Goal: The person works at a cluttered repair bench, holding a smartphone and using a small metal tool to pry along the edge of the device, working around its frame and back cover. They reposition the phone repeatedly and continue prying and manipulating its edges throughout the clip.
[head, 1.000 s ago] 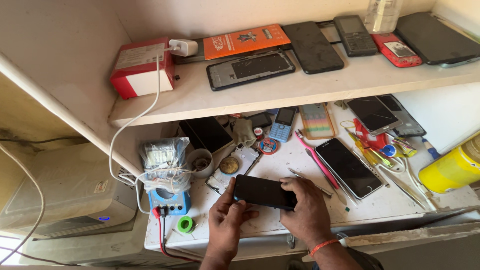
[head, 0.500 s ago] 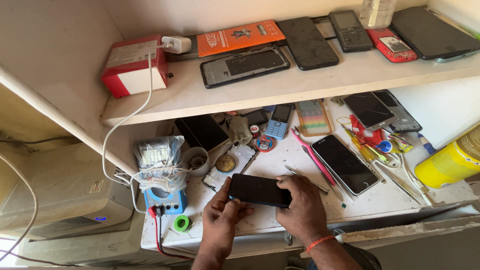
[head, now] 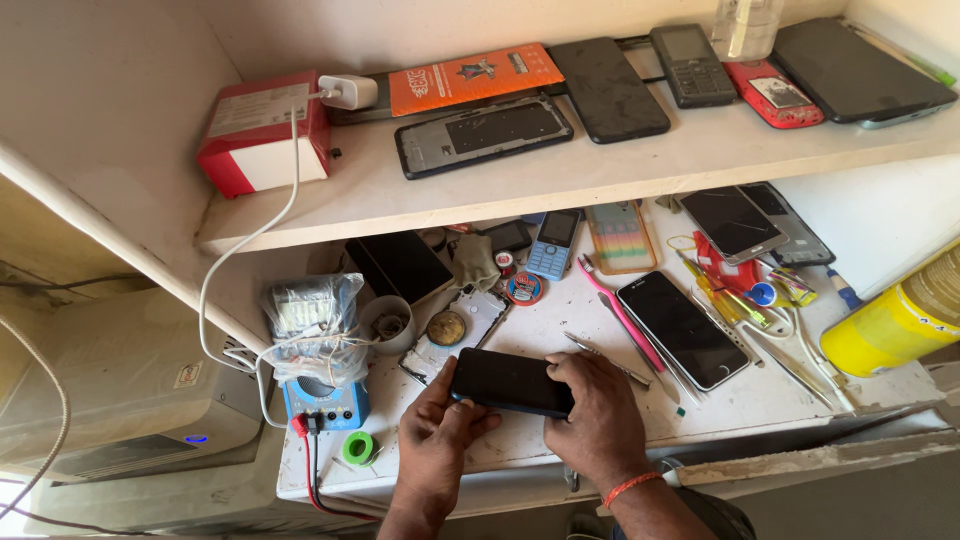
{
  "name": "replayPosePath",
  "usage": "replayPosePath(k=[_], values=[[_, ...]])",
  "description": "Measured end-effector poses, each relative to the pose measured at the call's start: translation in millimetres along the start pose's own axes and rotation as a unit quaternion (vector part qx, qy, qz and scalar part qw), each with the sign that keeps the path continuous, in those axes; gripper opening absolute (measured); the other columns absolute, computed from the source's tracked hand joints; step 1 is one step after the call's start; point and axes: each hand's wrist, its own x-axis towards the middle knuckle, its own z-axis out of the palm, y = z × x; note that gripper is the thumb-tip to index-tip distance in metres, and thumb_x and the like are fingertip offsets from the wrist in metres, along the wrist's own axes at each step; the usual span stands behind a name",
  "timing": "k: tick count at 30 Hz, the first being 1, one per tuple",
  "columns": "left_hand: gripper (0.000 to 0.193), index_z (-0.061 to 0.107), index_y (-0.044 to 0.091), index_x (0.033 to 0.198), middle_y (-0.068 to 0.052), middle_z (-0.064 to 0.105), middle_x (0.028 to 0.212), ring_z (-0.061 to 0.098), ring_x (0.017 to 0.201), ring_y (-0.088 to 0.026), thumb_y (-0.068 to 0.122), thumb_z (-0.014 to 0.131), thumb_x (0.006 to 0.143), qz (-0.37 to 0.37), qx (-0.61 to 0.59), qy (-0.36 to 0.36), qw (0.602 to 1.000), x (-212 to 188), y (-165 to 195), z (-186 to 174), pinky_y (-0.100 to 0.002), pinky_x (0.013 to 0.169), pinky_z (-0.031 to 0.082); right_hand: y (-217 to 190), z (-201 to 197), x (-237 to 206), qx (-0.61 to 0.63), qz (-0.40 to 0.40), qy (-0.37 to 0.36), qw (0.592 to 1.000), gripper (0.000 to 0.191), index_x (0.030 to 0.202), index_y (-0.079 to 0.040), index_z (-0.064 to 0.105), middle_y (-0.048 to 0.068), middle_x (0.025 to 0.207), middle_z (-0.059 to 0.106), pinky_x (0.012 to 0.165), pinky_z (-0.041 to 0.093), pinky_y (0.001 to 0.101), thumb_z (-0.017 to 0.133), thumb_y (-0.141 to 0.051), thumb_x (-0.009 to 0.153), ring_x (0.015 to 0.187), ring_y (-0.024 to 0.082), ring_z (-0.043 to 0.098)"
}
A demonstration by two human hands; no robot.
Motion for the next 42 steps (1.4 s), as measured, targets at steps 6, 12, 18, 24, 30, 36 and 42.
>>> replayPosePath(k=[6,12,18,24,30,36,42], values=[[0.069,0.036,0.000,0.155,-0.013,0.071,0.111,0.070,0.088,-0.018,-0.002,0.056,0.089,0.013,-0.001,-0.011,1.000,-1,1,2,-0.034,0.081,0.063,-2,-1,1,-0.018,0.038,-0.027,0.999,0.046,0.102,-0.010,0.068,0.008,0.103,0.073,0.098,0.049,0.0431,0.072,0.004,0.058,0.109,0.031,0.066],[0.068,0.037,-0.001,0.154,-0.012,0.072,0.111,0.072,0.090,-0.019,-0.003,0.055,0.089,0.008,0.001,0.001,1.000,-1,1,4,-0.034,0.081,0.063,0,1,-1,-0.028,-0.003,-0.010,1.000,0.040,0.097,-0.008,0.065,0.006,0.109,0.075,0.101,0.048,0.0437,0.072,0.003,0.060,0.111,0.030,0.066],[0.070,0.039,-0.002,0.153,-0.012,0.074,0.107,0.072,0.086,-0.018,-0.005,0.057,0.086,-0.001,-0.010,0.014,1.000,0,4,7,-0.034,0.078,0.063,5,4,-2,-0.020,-0.004,-0.013,1.000,0.040,0.096,-0.008,0.064,0.006,0.112,0.074,0.101,0.047,0.0429,0.072,0.002,0.059,0.111,0.030,0.066],[0.071,0.039,-0.002,0.153,-0.013,0.074,0.100,0.070,0.079,-0.017,-0.006,0.059,0.085,-0.009,-0.007,0.019,1.000,0,5,7,-0.033,0.076,0.062,5,6,-4,-0.022,-0.006,-0.003,1.000,0.040,0.098,-0.008,0.064,0.006,0.113,0.074,0.102,0.047,0.0436,0.071,0.002,0.060,0.113,0.030,0.065],[0.071,0.041,-0.002,0.153,-0.013,0.075,0.100,0.069,0.075,-0.018,-0.005,0.059,0.085,0.010,0.016,0.038,0.999,-1,0,10,-0.032,0.075,0.061,3,4,-2,-0.025,0.011,-0.010,1.000,0.040,0.097,-0.009,0.065,0.006,0.112,0.074,0.101,0.047,0.0436,0.072,0.002,0.060,0.113,0.030,0.065],[0.071,0.040,-0.002,0.153,-0.015,0.075,0.102,0.071,0.080,-0.017,-0.008,0.059,0.084,0.018,0.017,0.032,0.999,-1,3,13,-0.032,0.077,0.061,1,3,-2,-0.030,0.015,-0.009,0.999,0.040,0.099,-0.009,0.065,0.006,0.111,0.074,0.101,0.048,0.0431,0.072,0.001,0.061,0.113,0.030,0.065],[0.072,0.041,-0.002,0.152,-0.014,0.077,0.100,0.070,0.079,-0.016,-0.008,0.060,0.083,0.019,0.017,0.059,0.998,-3,3,19,-0.031,0.075,0.060,2,4,-3,-0.035,0.026,-0.017,0.999,0.038,0.098,-0.009,0.065,0.006,0.110,0.074,0.100,0.048,0.0430,0.073,0.001,0.062,0.113,0.030,0.065]])
